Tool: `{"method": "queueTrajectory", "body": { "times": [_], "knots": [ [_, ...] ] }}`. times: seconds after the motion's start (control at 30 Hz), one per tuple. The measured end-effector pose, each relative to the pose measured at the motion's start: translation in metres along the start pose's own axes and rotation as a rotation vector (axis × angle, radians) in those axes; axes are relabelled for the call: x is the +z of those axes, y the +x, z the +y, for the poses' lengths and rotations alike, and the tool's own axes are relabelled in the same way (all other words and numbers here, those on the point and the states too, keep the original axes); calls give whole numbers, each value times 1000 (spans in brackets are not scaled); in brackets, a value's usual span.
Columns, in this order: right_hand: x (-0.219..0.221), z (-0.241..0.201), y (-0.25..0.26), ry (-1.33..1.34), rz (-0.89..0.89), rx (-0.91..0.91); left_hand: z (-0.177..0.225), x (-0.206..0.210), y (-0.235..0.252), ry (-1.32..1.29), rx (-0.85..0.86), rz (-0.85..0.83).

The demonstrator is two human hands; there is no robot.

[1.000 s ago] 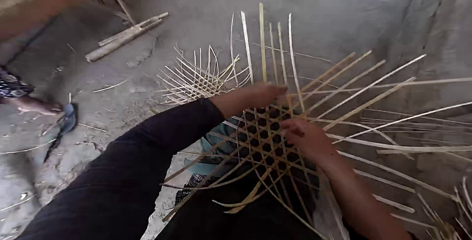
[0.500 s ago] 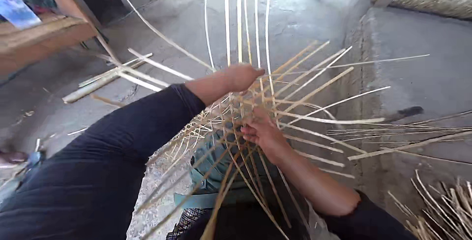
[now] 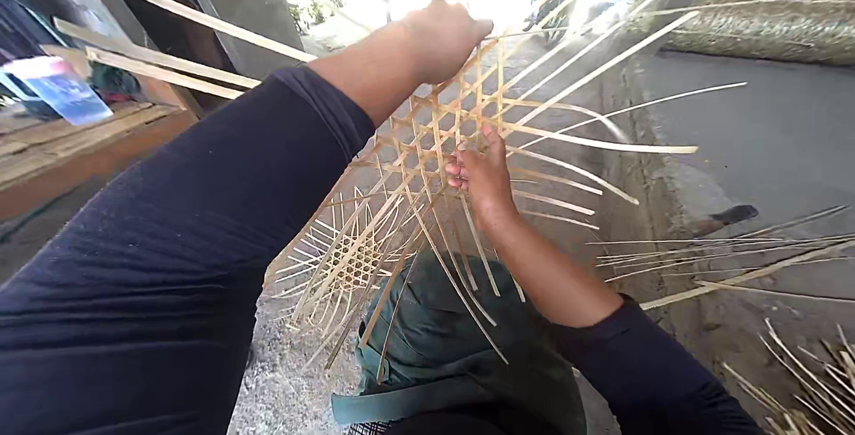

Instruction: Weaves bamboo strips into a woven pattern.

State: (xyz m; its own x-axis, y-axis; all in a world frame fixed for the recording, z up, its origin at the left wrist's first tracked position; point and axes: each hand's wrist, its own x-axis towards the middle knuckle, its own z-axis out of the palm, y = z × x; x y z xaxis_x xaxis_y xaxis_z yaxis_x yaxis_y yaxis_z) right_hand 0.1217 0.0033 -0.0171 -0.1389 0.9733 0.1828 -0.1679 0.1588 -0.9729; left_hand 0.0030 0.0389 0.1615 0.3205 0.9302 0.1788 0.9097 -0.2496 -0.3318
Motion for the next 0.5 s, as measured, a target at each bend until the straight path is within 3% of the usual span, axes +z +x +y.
{"method": "queueTrajectory", "body": {
  "times": [0.17, 0.37, 0.43, 0.5],
  "knots": [
    [18, -26, 12, 124, -17, -58, 14, -17, 5, 27, -70, 38],
    [30, -42, 37, 192, 54, 31, 19, -34, 13, 44, -75, 118],
    [28, -42, 44, 187, 102, -72, 16, -39, 14, 44, -99, 132],
    [21, -50, 31, -68, 151, -286, 10, -39, 12, -10, -142, 158]
  ]
}}
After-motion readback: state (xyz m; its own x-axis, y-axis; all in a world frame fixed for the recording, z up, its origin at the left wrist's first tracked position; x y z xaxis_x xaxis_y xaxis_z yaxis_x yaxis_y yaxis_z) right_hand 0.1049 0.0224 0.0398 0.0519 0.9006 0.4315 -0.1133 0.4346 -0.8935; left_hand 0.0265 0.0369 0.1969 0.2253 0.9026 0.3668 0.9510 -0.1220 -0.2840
